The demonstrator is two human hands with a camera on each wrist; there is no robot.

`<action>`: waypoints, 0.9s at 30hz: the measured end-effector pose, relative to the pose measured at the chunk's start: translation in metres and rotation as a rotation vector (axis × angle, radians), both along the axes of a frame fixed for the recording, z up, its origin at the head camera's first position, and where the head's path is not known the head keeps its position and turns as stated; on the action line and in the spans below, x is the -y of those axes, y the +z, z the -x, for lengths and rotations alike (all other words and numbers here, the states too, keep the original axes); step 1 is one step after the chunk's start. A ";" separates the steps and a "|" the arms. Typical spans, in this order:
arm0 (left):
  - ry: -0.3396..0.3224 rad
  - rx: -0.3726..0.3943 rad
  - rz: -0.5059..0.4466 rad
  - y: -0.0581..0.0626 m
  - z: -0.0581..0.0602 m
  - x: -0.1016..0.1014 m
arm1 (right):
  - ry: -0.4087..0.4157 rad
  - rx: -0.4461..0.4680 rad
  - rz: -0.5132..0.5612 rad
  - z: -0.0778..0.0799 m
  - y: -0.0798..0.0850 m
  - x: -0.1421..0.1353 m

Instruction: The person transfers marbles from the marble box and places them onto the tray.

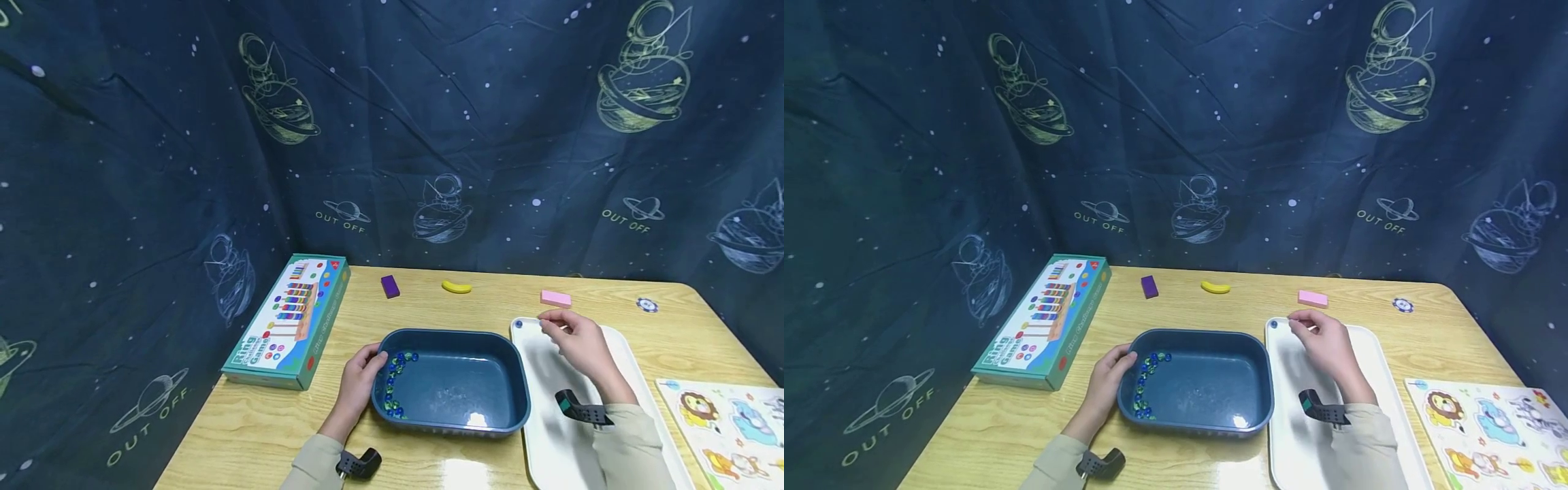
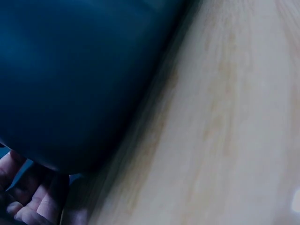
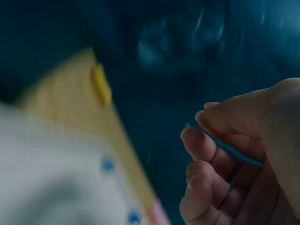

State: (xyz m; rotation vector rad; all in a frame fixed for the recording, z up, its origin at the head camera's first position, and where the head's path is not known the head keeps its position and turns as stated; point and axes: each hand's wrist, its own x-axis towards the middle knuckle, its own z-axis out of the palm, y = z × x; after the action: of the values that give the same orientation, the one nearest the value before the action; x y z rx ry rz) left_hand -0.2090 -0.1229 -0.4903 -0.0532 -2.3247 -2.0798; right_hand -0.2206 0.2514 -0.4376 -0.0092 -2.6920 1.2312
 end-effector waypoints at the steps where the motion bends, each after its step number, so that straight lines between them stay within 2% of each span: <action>1: 0.003 -0.001 0.001 -0.002 0.001 0.000 | 0.032 -0.008 0.016 -0.001 0.005 0.008; 4: 0.016 -0.001 0.008 -0.008 0.004 0.000 | 0.151 -0.021 0.037 -0.005 0.017 0.036; 8: 0.029 -0.015 0.023 -0.013 0.006 -0.001 | 0.349 -0.023 0.019 -0.011 0.022 0.075; 15: 0.040 -0.016 0.029 -0.015 0.006 -0.001 | 0.626 0.026 -0.107 -0.010 0.025 0.131; 18: 0.045 -0.015 0.025 -0.015 0.007 -0.002 | 0.698 0.052 -0.148 -0.004 0.023 0.148; 21: 0.039 -0.017 0.018 -0.015 0.007 -0.002 | 0.744 0.078 -0.144 0.006 0.015 0.163; 27: 0.010 -0.007 0.000 -0.010 0.005 -0.001 | 0.811 0.184 -0.016 0.022 -0.007 0.181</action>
State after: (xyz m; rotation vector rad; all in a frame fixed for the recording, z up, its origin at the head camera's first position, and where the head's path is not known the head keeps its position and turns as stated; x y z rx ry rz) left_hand -0.2141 -0.1215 -0.5007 -0.0490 -2.3156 -2.0719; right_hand -0.2427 0.0706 -0.4446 1.1152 -2.9530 1.4298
